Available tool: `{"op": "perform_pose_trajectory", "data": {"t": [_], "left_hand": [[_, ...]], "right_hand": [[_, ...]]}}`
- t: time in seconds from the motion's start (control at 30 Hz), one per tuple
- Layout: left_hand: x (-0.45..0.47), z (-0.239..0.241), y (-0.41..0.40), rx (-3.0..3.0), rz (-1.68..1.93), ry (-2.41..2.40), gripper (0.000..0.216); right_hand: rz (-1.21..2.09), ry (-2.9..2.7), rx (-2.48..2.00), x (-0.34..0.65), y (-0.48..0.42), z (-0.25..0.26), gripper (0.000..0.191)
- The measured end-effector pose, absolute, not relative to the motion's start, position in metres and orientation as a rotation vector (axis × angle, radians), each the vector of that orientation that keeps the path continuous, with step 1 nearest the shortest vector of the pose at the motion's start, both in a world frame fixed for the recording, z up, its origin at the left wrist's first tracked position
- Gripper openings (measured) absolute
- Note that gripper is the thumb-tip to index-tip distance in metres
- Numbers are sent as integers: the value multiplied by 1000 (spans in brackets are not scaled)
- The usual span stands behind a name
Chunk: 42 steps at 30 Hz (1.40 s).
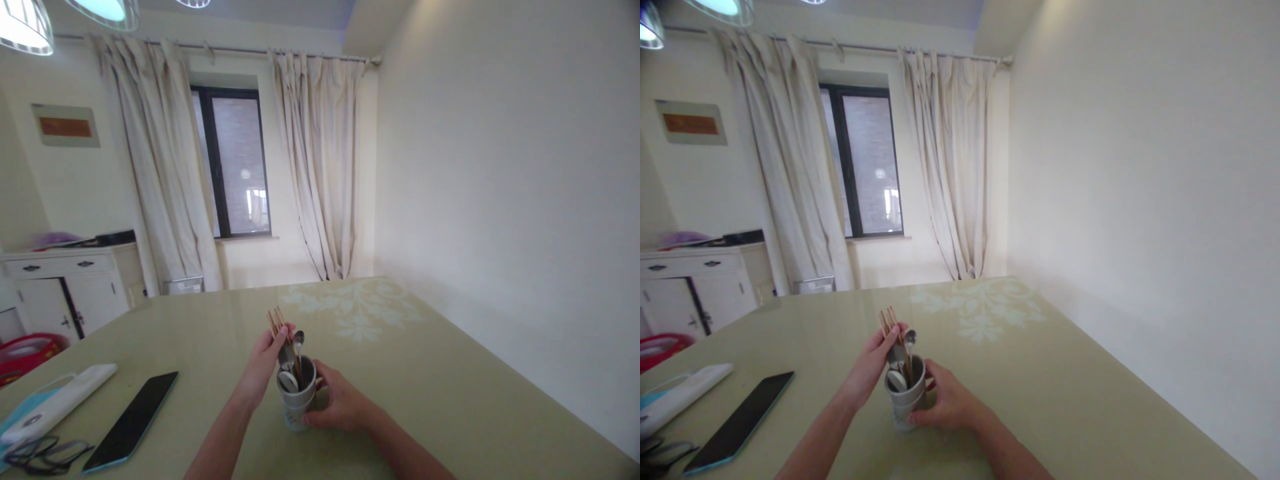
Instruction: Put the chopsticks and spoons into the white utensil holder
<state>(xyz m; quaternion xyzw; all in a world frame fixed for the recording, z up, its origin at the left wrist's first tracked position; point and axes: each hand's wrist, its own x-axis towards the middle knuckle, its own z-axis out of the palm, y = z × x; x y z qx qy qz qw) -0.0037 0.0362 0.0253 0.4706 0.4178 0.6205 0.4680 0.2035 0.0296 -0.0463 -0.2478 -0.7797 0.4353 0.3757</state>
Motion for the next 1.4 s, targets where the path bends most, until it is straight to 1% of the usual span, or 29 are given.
{"op": "perform_pose_trajectory", "data": {"t": [0.17, 0.43, 0.63, 0.73, 0.83, 0.97, 1.1, 1.27, 1.4], "left_hand": [[5, 47, 38, 1527, 1554, 1154, 62], [14, 80, 19, 1350, 1829, 1039, 55], [-23, 133, 13, 1325, 2234, 931, 39], [-41, 140, 17, 1341, 2309, 974, 40], [-52, 121, 26, 1372, 2178, 1136, 48], [-55, 78, 39, 1320, 1981, 1276, 56], [-50, 32, 53, 1346, 1800, 1371, 58], [-41, -21, 65, 1328, 1672, 1388, 61], [-36, -44, 71, 1289, 1589, 1393, 67]], "right_hand": [[1129, -1977, -639, 204, 31, -50, 75], [1134, -1978, -666, 206, 29, -50, 79], [1156, -1961, -685, 205, 30, -51, 77], [1133, -1980, -697, 205, 31, -51, 80], [1118, -1992, -704, 206, 31, -50, 80], [1113, -1999, -701, 207, 29, -47, 83], [1109, -2020, -685, 207, 25, -44, 77], [1089, -2034, -703, 208, 23, -40, 77], [1103, -2040, -688, 208, 22, -38, 82]]}}
